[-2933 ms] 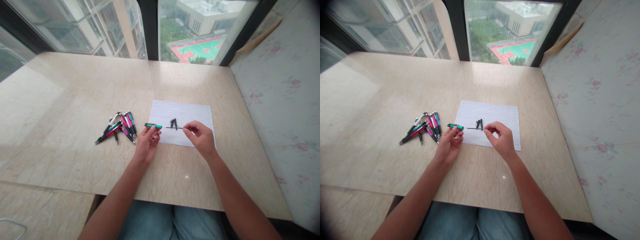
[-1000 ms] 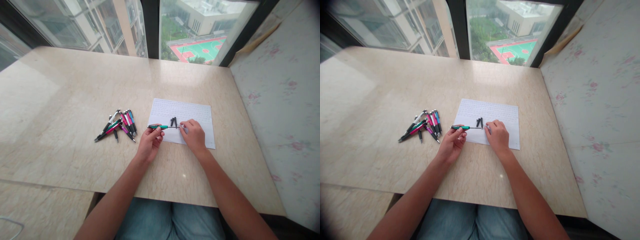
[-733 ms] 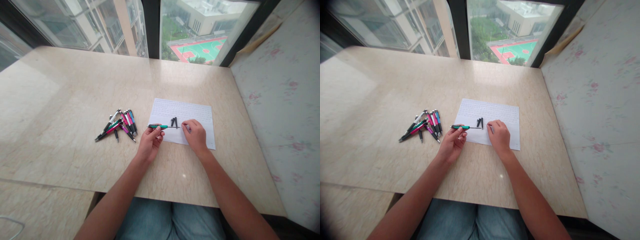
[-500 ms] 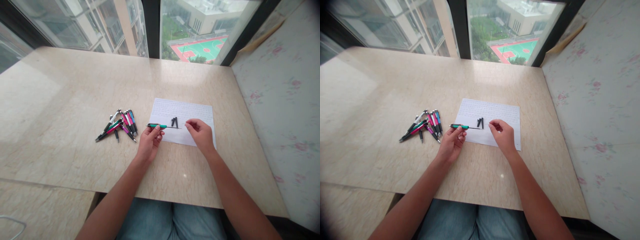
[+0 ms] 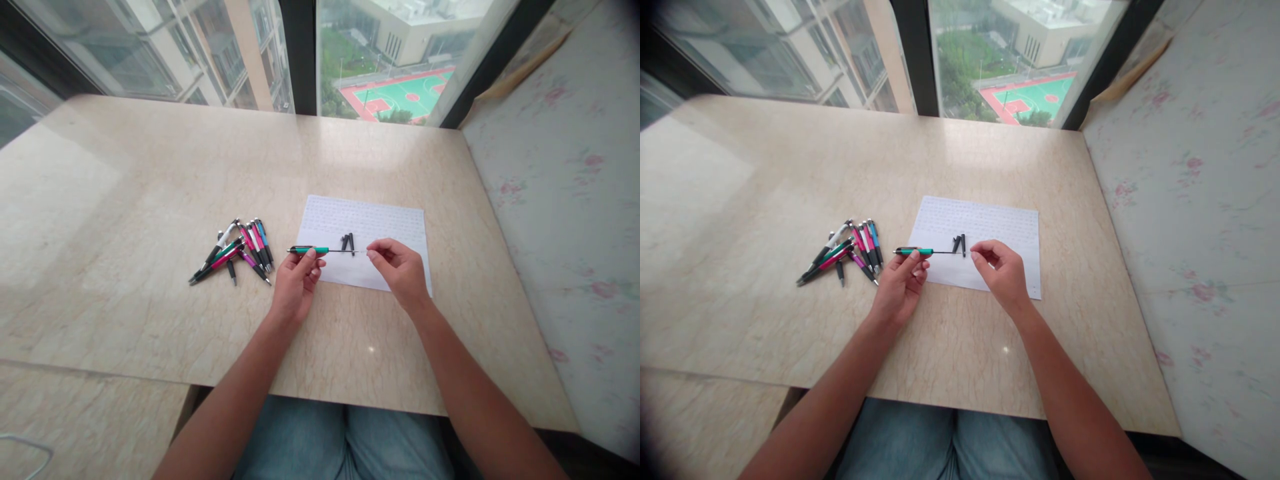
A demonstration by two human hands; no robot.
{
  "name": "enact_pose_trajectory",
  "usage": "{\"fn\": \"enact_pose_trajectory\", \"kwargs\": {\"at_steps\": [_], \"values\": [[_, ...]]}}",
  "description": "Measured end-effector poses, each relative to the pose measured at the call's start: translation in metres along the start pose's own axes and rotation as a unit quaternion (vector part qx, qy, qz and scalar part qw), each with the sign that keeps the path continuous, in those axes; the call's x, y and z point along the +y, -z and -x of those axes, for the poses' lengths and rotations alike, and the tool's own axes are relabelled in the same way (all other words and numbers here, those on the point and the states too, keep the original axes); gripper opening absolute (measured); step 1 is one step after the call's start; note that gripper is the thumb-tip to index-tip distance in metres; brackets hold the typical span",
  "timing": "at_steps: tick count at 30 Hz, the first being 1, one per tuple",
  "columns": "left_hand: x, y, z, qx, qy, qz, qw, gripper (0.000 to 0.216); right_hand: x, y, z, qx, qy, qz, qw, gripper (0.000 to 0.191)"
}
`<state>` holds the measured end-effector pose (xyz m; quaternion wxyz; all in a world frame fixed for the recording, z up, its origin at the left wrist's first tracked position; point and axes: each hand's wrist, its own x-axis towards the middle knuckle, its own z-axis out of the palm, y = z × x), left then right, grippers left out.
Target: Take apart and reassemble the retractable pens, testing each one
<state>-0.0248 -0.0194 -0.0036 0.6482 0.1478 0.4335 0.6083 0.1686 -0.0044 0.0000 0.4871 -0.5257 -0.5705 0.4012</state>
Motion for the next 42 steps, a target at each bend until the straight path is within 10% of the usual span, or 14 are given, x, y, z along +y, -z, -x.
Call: {"fn": "enact_pose_trajectory", "kwargs": {"at_steps": [29,42], "values": [[-0.003,-0.003,0.005,-0.031,0.024,-0.017,0.999,0.025,0.001,-0.009,0.005,-0.046,0.092,0.078,0.992,0.013],[-0.001,0.000,0.002,-0.016,0.021,0.012,1.000,0.024,0.025,-0.022,-0.004,0.012,0.105,0.451,0.886,0.018]]}}
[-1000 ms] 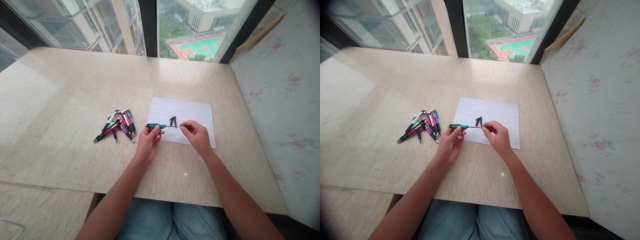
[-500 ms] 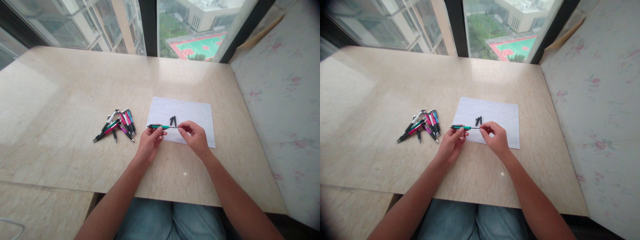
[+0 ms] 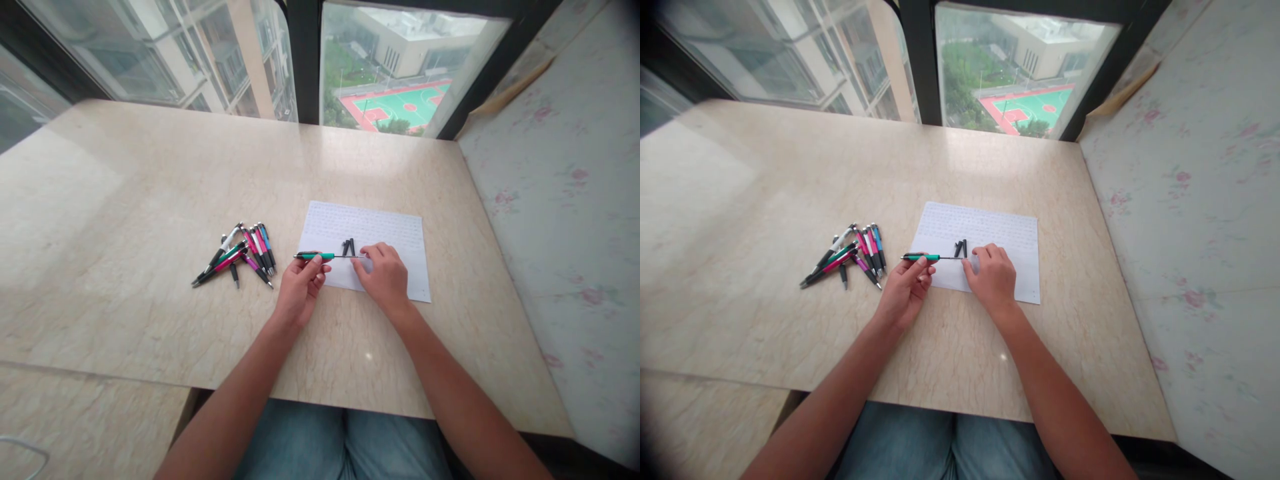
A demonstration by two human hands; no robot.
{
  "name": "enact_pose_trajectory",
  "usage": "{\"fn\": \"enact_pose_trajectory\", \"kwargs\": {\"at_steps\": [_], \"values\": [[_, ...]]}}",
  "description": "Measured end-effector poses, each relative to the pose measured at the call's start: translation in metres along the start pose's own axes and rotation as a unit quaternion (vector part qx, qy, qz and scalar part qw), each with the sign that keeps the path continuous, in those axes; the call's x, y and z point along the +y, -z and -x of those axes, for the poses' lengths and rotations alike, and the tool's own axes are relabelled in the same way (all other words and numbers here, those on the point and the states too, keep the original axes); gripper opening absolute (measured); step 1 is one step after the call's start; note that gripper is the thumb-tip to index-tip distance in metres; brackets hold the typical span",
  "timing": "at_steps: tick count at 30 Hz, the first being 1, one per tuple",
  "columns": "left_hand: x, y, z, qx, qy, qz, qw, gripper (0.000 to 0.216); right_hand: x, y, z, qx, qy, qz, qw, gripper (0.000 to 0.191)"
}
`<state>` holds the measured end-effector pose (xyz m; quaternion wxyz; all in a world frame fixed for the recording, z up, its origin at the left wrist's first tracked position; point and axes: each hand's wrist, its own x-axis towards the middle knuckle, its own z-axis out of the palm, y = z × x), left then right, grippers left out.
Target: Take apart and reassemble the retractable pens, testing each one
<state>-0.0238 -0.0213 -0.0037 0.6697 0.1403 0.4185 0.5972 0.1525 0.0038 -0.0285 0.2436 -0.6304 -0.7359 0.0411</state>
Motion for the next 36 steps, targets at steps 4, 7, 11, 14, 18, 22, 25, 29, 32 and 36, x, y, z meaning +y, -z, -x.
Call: {"fn": "enact_pose_trajectory", "kwargs": {"at_steps": [4,7,11,14,18,22,25,29,32,36], "values": [[0.000,-0.001,0.001,0.002,0.002,-0.001,1.000,0.026,-0.007,-0.002,-0.001,-0.004,-0.007,0.031,0.999,0.015],[0.000,-0.002,0.002,0.002,0.004,-0.002,1.000,0.026,-0.007,-0.002,-0.001,0.000,-0.018,0.046,0.999,0.010],[0.000,-0.003,0.002,0.004,0.002,-0.006,1.000,0.025,-0.003,-0.002,-0.001,0.010,-0.031,0.050,0.998,0.010],[0.000,-0.002,0.002,0.004,0.000,-0.007,1.000,0.025,0.001,-0.003,-0.002,0.014,-0.041,0.025,0.999,0.010],[0.000,-0.002,0.001,0.001,0.000,-0.011,1.000,0.025,0.005,-0.005,-0.003,0.020,-0.057,-0.035,0.998,0.010],[-0.002,0.000,0.000,0.001,-0.006,-0.015,1.000,0.026,0.010,-0.004,-0.003,0.020,-0.067,-0.101,0.992,0.010],[-0.003,0.001,-0.001,0.000,-0.012,-0.023,1.000,0.027,0.013,-0.003,-0.004,0.024,-0.064,-0.148,0.987,0.012],[-0.003,0.002,-0.001,-0.001,-0.015,-0.027,1.000,0.028,0.015,0.001,-0.007,0.037,-0.062,-0.216,0.974,0.013],[-0.002,0.001,-0.001,-0.002,-0.015,-0.025,1.000,0.028,0.019,0.005,-0.008,0.048,-0.078,-0.269,0.959,0.014],[0.000,0.001,-0.002,0.002,-0.020,-0.027,0.999,0.028,0.028,0.016,-0.006,0.022,-0.106,-0.363,0.925,0.014]]}}
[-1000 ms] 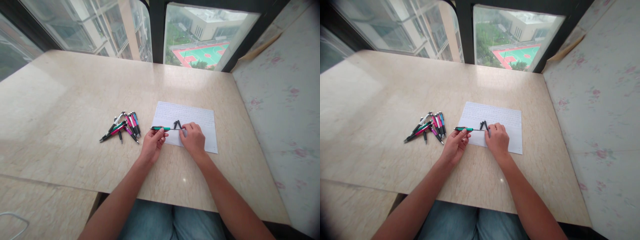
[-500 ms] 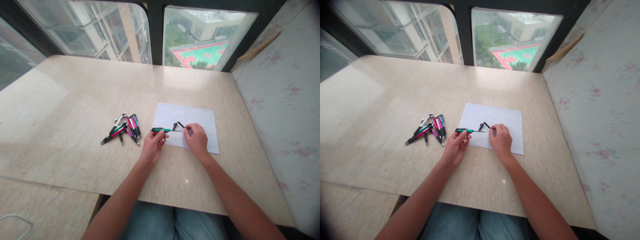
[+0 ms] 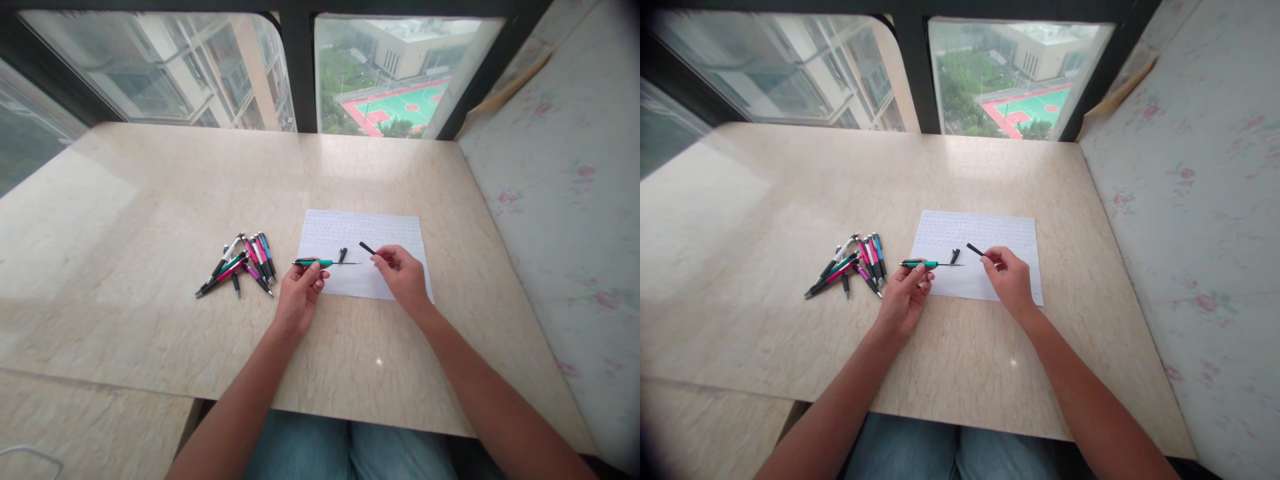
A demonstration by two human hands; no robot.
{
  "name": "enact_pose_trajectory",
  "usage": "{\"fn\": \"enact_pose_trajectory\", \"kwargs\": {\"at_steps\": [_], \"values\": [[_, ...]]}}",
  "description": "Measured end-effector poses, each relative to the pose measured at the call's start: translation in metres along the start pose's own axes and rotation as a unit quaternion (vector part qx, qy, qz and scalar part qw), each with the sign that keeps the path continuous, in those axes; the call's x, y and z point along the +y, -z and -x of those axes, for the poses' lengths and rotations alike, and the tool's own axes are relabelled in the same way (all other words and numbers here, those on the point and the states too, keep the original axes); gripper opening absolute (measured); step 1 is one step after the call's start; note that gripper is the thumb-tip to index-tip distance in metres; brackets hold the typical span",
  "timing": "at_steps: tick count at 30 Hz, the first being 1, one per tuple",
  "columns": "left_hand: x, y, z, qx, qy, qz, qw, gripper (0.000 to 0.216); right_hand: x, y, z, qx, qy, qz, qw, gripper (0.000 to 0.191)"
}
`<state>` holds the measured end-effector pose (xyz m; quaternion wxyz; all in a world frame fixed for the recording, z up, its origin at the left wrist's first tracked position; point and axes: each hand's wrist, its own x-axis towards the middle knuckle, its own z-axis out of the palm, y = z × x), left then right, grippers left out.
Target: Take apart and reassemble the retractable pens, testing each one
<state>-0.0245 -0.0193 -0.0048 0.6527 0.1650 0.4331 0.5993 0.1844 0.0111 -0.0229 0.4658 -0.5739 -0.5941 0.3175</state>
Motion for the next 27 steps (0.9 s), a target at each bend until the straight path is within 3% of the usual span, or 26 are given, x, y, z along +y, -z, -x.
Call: {"fn": "enact_pose_trajectory", "kwargs": {"at_steps": [9,27], "values": [[0.000,0.002,-0.002,0.019,-0.020,0.005,1.000,0.026,-0.012,0.015,0.002,-0.009,0.028,-0.116,0.993,0.009],[-0.003,-0.004,0.003,-0.007,0.004,-0.010,1.000,0.027,-0.019,0.004,0.013,-0.062,0.049,-0.113,0.990,0.008]]}}
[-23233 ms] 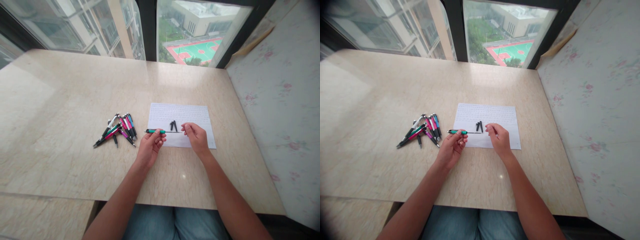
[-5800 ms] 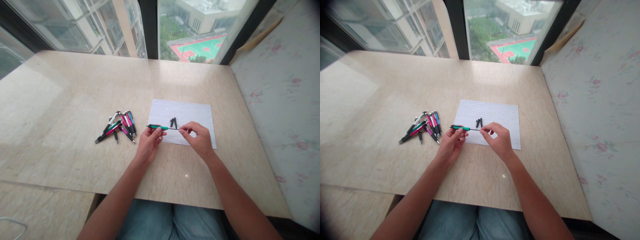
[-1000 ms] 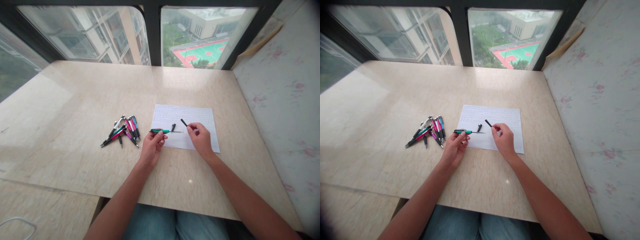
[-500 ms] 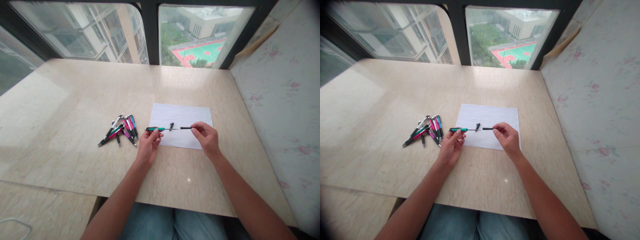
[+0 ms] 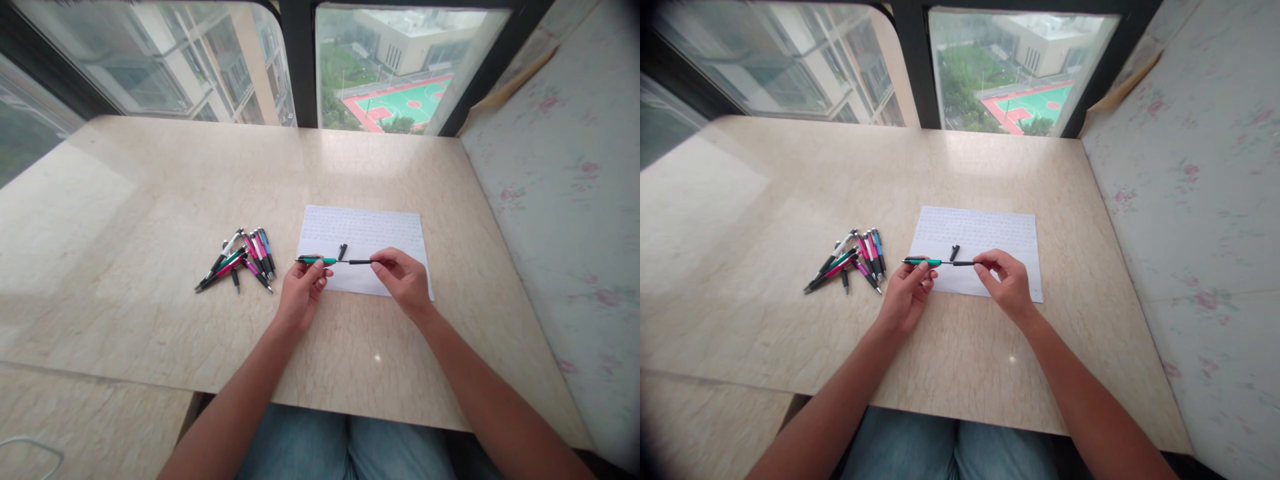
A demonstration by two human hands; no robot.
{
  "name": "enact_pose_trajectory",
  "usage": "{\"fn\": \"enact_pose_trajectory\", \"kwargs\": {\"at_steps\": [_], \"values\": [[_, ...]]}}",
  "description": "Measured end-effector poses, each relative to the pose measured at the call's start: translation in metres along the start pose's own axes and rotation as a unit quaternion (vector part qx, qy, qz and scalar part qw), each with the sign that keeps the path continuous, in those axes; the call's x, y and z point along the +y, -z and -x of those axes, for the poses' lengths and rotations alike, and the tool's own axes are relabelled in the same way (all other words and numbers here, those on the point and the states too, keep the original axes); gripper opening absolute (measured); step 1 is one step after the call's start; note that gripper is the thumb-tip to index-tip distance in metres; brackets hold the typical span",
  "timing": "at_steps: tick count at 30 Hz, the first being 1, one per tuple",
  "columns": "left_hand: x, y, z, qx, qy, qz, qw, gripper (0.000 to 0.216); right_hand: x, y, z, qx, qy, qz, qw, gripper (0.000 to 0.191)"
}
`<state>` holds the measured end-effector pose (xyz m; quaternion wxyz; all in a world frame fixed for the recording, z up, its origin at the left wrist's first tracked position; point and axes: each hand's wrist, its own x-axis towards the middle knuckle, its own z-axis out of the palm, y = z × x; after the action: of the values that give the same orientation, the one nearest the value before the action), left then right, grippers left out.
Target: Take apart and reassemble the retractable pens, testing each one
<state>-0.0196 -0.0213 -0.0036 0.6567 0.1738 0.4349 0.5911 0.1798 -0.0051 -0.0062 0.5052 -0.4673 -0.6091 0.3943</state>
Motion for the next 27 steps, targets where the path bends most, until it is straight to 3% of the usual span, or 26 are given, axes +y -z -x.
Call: {"fn": "enact_pose_trajectory", "kwargs": {"at_steps": [9,27], "values": [[-0.0035,-0.0053,0.0054,-0.015,0.019,-0.013,1.000,0.027,-0.0011,-0.0075,0.0049,-0.016,0.023,0.009,1.000,0.008],[-0.0046,-0.0035,0.0049,-0.029,0.023,-0.005,0.999,0.025,-0.0011,-0.0081,0.0051,-0.012,-0.001,0.038,0.999,0.010]]}}
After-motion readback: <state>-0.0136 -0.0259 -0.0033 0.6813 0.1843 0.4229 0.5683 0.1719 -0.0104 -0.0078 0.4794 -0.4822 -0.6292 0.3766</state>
